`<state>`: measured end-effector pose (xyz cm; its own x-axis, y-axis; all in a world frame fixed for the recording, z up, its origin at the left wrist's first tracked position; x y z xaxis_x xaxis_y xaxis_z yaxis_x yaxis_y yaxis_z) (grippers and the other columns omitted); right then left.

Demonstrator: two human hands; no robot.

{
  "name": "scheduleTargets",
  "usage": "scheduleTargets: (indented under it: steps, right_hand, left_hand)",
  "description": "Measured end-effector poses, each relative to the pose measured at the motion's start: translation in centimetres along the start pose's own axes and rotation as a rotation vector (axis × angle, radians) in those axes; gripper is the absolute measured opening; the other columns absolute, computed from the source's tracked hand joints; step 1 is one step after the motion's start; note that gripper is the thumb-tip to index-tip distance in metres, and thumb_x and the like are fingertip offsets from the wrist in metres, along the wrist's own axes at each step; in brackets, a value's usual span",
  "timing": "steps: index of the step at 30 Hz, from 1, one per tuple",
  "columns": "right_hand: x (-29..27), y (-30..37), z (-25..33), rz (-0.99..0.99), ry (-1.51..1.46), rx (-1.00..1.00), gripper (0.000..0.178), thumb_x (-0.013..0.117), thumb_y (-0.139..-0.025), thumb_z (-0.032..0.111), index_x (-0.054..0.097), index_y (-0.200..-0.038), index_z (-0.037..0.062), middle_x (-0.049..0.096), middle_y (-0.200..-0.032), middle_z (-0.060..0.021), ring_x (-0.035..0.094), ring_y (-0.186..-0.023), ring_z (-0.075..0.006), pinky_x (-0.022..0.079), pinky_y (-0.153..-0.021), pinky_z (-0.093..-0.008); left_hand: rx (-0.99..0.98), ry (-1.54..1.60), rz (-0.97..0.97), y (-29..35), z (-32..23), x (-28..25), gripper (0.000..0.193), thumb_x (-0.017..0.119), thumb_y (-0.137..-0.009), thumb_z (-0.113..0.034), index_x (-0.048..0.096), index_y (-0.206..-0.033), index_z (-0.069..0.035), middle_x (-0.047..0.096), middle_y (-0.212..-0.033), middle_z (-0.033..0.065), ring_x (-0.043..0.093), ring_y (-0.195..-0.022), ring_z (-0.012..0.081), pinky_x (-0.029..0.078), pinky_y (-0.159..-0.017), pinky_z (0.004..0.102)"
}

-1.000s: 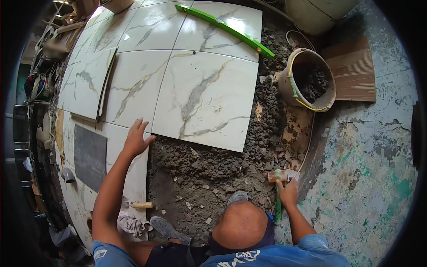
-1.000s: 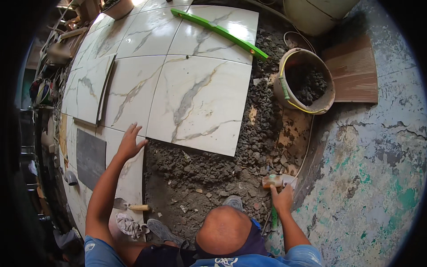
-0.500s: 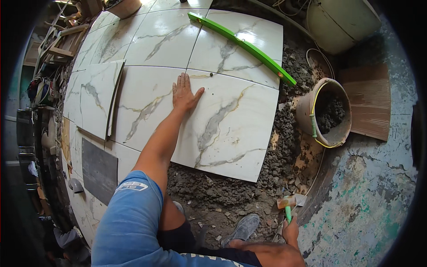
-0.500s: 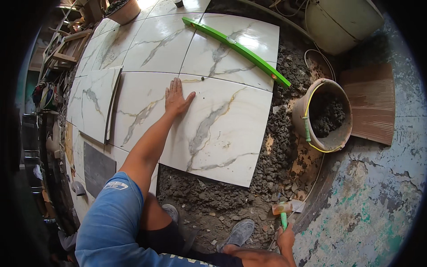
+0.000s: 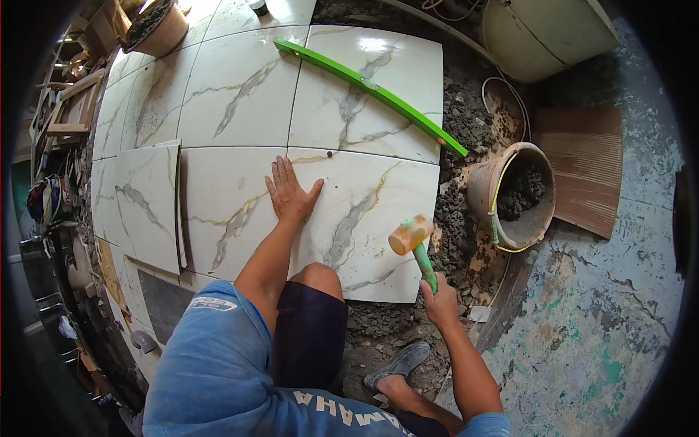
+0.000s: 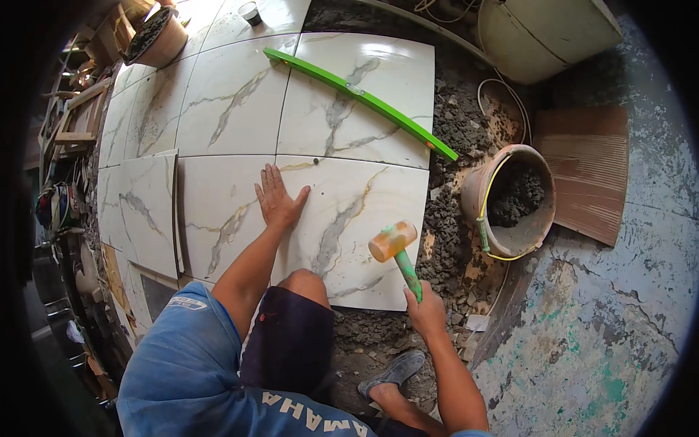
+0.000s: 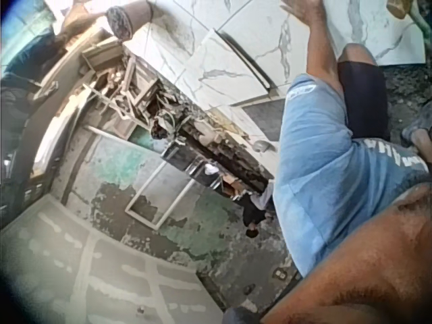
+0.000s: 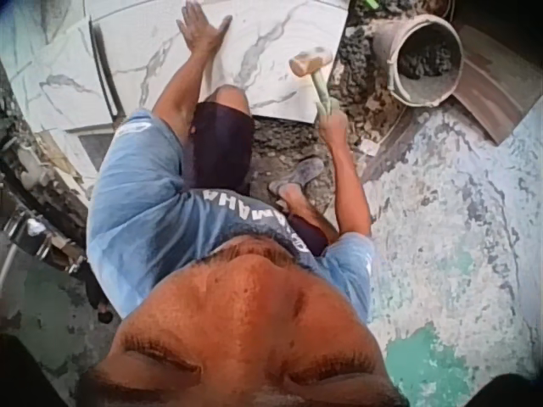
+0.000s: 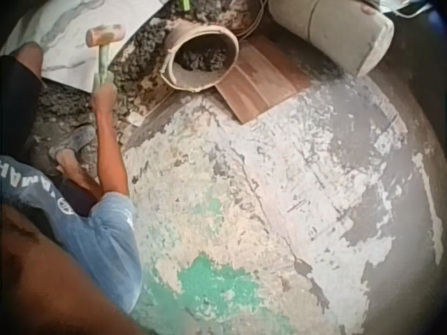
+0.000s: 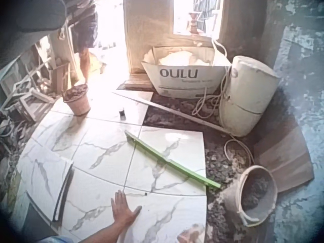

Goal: Manually installing large floor tiles using adhesive, a rubber mallet, and a spirit level.

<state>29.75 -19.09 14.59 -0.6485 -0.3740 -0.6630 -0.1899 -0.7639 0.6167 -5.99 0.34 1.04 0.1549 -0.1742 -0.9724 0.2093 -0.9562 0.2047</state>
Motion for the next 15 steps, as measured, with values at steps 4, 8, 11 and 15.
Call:
scheduleTargets:
  steps: [4,8,11,15]
  right_hand:
    - [2.8,-6.3,2.4,-0.079,-0.028,-0.119,0.041,0.055,-0.095,0.043,0.055,-0.107,0.0032,0.065,-0.085,-0.0252,0.063,-0.080,-0.0475,0.048,-0.070,-0.0563]
    - [1.7,-7.6,3.4,-0.196,-0.043,-0.326,0.044,0.054,-0.096,0.047,0.055,-0.104,0.0031,0.066,-0.086,-0.0247,0.063,-0.079,-0.0466,0.049,-0.069,-0.0567]
    - [1.3,-8.0,1.4,-0.111,0.126,0.062,0.047,0.051,-0.096,0.051,0.054,-0.102,0.0045,0.066,-0.084,-0.0220,0.064,-0.076,-0.0444,0.049,-0.067,-0.0555]
    - [1.3,-8.6,1.8,-0.229,0.002,-0.159,0.048,0.052,-0.095,0.052,0.053,-0.098,0.0041,0.066,-0.083,-0.0224,0.064,-0.074,-0.0445,0.049,-0.067,-0.0555]
  left_hand:
    - [0.026,0.017,-0.027,-0.1,0.0,0.2,0.109,0.047,-0.083,-0.074,0.008,-0.156,-0.003,0.006,-0.165,0.0107,0.002,-0.152,0.0232,-0.001,-0.121,0.0461]
    - [-0.048,-0.072,0.068,-0.2,-1.0,-0.9,0.109,0.046,-0.084,-0.074,0.009,-0.155,0.000,0.006,-0.164,0.0133,0.002,-0.152,0.0270,0.000,-0.121,0.0470]
    - [-0.234,0.059,0.013,-3.8,-4.1,-0.3,0.106,0.043,-0.087,-0.073,0.010,-0.154,0.001,0.006,-0.164,0.0163,0.002,-0.152,0.0300,0.000,-0.121,0.0492]
    - [-0.412,0.146,-0.147,-7.5,-7.3,1.9,0.099,0.033,-0.092,-0.072,0.008,-0.155,0.001,0.006,-0.163,0.0187,0.001,-0.152,0.0315,0.001,-0.120,0.0518]
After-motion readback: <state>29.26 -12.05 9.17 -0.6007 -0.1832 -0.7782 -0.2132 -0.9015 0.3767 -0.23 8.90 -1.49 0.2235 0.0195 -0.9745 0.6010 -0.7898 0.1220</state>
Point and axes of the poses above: each hand's wrist, its own y-axis away from the middle knuckle, its own x-axis out of the palm, z = x × y, the point moved 4 cm from there along -y, towards the middle knuckle
